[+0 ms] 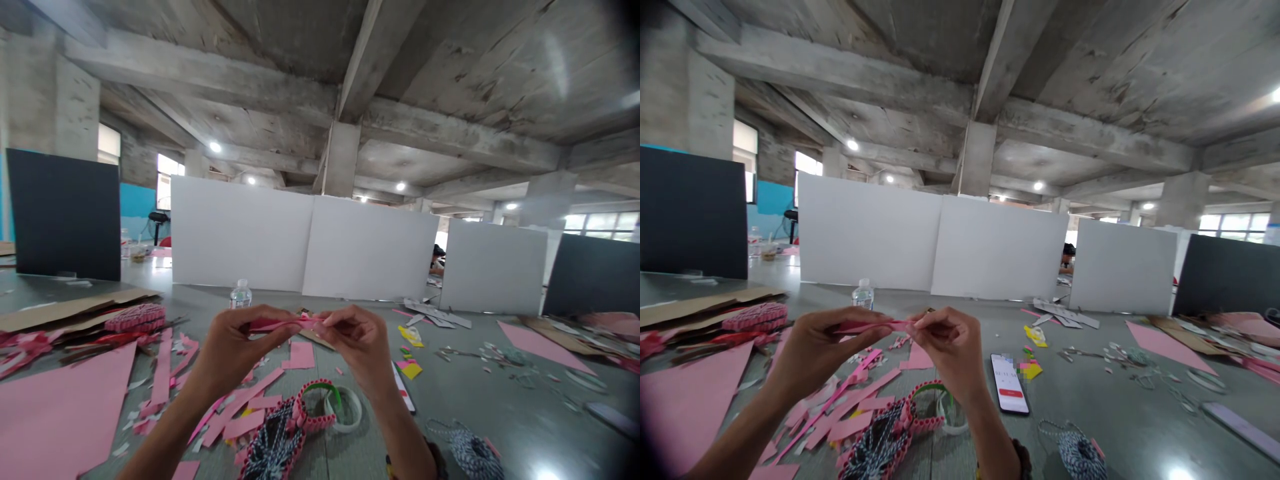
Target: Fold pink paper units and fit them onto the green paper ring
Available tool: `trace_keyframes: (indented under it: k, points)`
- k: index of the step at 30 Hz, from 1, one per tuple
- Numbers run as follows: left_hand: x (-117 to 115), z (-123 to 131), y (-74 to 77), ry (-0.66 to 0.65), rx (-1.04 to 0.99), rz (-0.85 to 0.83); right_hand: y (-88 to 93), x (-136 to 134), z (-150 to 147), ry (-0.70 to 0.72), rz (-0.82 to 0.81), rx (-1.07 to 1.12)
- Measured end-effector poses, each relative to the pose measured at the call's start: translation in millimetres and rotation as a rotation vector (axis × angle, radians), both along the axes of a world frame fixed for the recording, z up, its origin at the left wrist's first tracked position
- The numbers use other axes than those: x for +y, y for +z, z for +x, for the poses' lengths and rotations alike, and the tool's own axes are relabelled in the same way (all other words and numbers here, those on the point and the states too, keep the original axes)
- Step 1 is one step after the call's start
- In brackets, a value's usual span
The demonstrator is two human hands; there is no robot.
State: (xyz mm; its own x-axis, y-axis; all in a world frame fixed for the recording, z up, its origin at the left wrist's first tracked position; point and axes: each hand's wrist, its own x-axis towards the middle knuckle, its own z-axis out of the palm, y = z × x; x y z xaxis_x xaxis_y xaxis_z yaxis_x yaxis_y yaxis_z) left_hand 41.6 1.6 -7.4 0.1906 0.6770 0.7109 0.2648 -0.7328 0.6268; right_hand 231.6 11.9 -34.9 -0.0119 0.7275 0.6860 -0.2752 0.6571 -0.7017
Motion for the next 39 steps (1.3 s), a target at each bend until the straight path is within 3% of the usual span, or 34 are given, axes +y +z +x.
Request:
trace_keyframes:
  k: [10,16,21,35,39]
  points:
    - [0.5,0.8,0.0,0.043,-0.008,0.013,2.3,-1.8,-2.4,-0.076,0.023,-0.011]
    - [3.6,-5.8,-2.6,0.021,0.087,0.093,2.0,-3.4,-6.4,-0.031,0.039,0.019]
    - [4.5,-5.7,-4.6,-0.068,0.112,-0.003,1.5,-4.7,-7.8,-0.019,0.031,0.014]
    - [-3.2,4.4,-3.5,0.028,-0.073,-0.134,-0.2,-1.1,-7.3,-0.065,0.01,0.005]
    - [-1.1,2.4,-4.3,0.047,-0.042,-0.103,0.0,-1.8,-5.9,-0.075,0.027,-0.011]
